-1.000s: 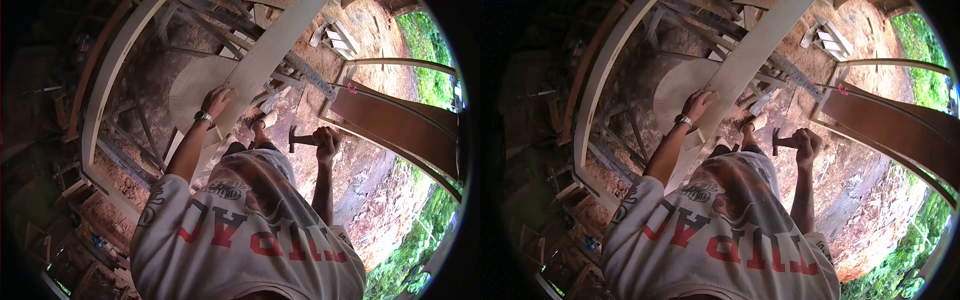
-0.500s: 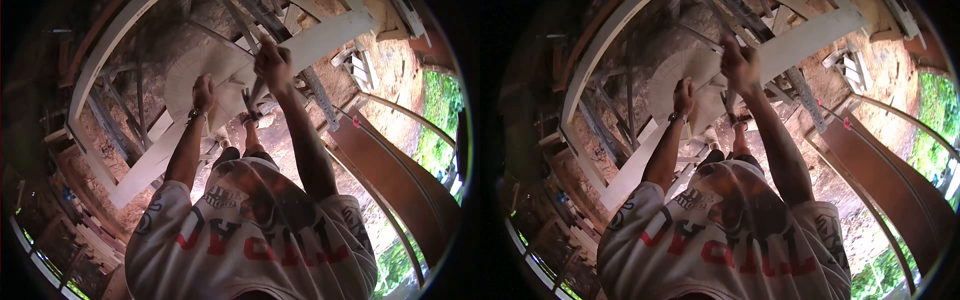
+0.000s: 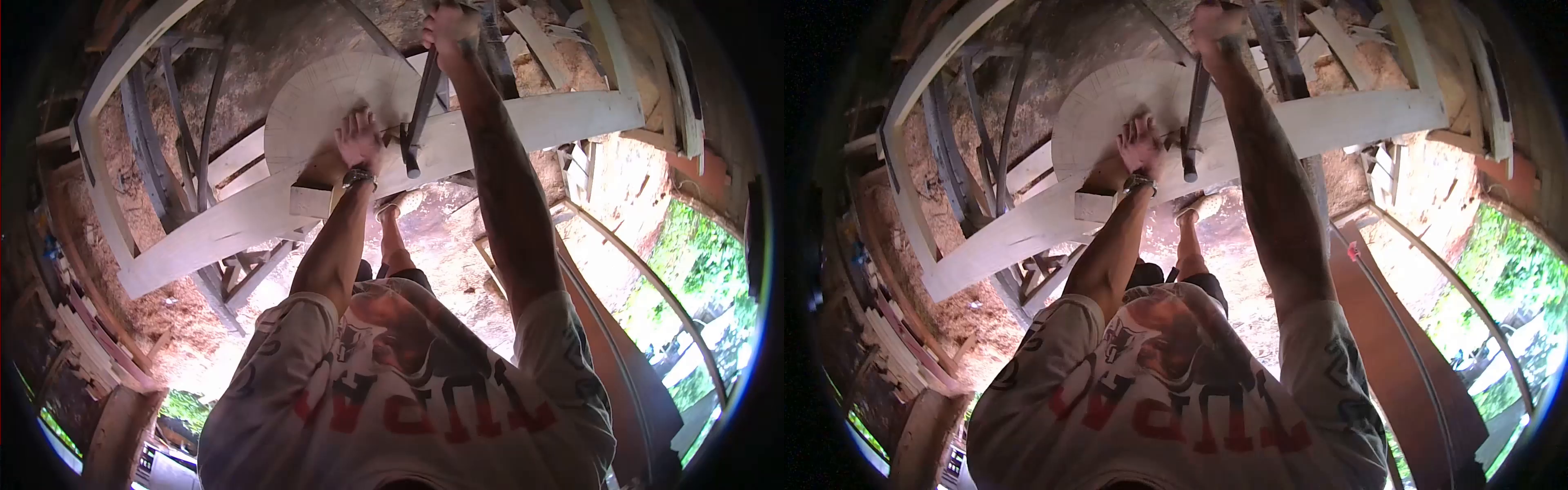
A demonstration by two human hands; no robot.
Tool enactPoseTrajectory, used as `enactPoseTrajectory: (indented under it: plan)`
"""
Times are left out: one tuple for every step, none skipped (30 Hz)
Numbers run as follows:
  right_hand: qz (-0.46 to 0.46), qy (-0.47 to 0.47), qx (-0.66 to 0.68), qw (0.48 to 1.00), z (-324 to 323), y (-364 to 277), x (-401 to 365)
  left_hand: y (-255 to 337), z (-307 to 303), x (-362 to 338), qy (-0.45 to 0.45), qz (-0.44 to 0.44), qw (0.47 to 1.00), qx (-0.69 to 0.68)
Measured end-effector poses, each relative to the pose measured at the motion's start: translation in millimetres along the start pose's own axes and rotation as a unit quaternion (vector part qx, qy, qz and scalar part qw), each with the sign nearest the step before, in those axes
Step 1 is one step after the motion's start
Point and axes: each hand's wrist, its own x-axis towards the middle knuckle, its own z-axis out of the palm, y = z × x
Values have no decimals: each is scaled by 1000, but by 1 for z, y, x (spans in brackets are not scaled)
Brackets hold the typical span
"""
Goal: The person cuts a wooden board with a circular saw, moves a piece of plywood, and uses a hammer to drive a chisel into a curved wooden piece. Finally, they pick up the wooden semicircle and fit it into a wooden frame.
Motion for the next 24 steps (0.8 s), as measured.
enactPoseTrajectory:
  plan:
    - [-4, 58, -84, 995, 41, -26, -52, 1, -1, 0, 0, -6, 1000, -14]
    - [-14, 76, -130, 988, 72, -43, -89, 2, -1, 2, 3, -16, 999, -28]
    - [-34, 80, -171, 981, 94, -53, -119, 4, 1, 4, 7, -21, 1000, -16]
    - [-91, 54, -218, 970, 88, -47, -119, 4, 3, 7, 9, -25, 1000, -3]
    - [-150, 33, -261, 953, 86, -43, -120, 4, 2, 1, 7, -30, 999, 11]
    - [-159, 37, -258, 952, 87, -41, -119, 5, -1, -4, 4, -32, 999, 19]
    - [-167, 40, -254, 952, 89, -39, -117, 6, 2, 4, 10, -27, 999, 27]
    - [-117, 71, -213, 967, 102, -46, -125, 6, 0, 5, 10, -25, 999, 35]
    - [-63, 104, -175, 977, 106, -50, -130, 7, -4, 6, 2, -30, 999, 28]
    - [-18, 46, -132, 990, 55, -23, -103, 8, -7, 9, -7, -36, 999, 22]
    - [-6, 25, -61, 998, 53, -20, -101, 10, -9, 7, -19, -39, 999, 15]
    - [-1, 5, 14, 1000, 50, -18, -99, 12, -9, 8, -9, -38, 999, 17]
    - [1, -16, 88, 996, 47, -16, -98, 13, -8, 9, -1, -32, 999, 26]
    - [-67, 40, -64, 995, 65, -23, -106, 13, -6, 8, 5, -26, 999, 35]
    - [-69, 51, -73, 994, 76, -31, -116, 12, -3, 6, 11, -23, 999, 43]
    - [-69, 62, -82, 992, 85, -38, -127, 10, -3, 6, -9, -27, 999, 30]
    - [-73, 71, -91, 991, 89, -41, -129, 12, -2, 3, -6, -26, 999, 30]
    - [-82, 49, -113, 989, 83, -38, -127, 11, -1, 5, 1, -24, 999, 29]
    - [-65, 32, -2, 997, 78, -34, -120, 10, 0, 7, 9, -22, 999, 28]
    - [-41, 14, 108, 993, 73, -27, -112, 10, -1, 7, 1, -23, 999, 25]
    - [-15, 1, 215, 977, 66, -19, -108, 9, -3, 3, 6, -18, 999, 27]
    - [-87, -107, 109, 984, 53, -17, -104, 9, -3, 2, 10, -11, 999, 28]
    - [-82, -65, 62, 993, 57, -19, -106, 7, -2, 4, 18, 0, 999, 30]
    - [-80, -24, 17, 996, 66, -24, -108, 7, -3, 10, 18, 4, 999, 46]
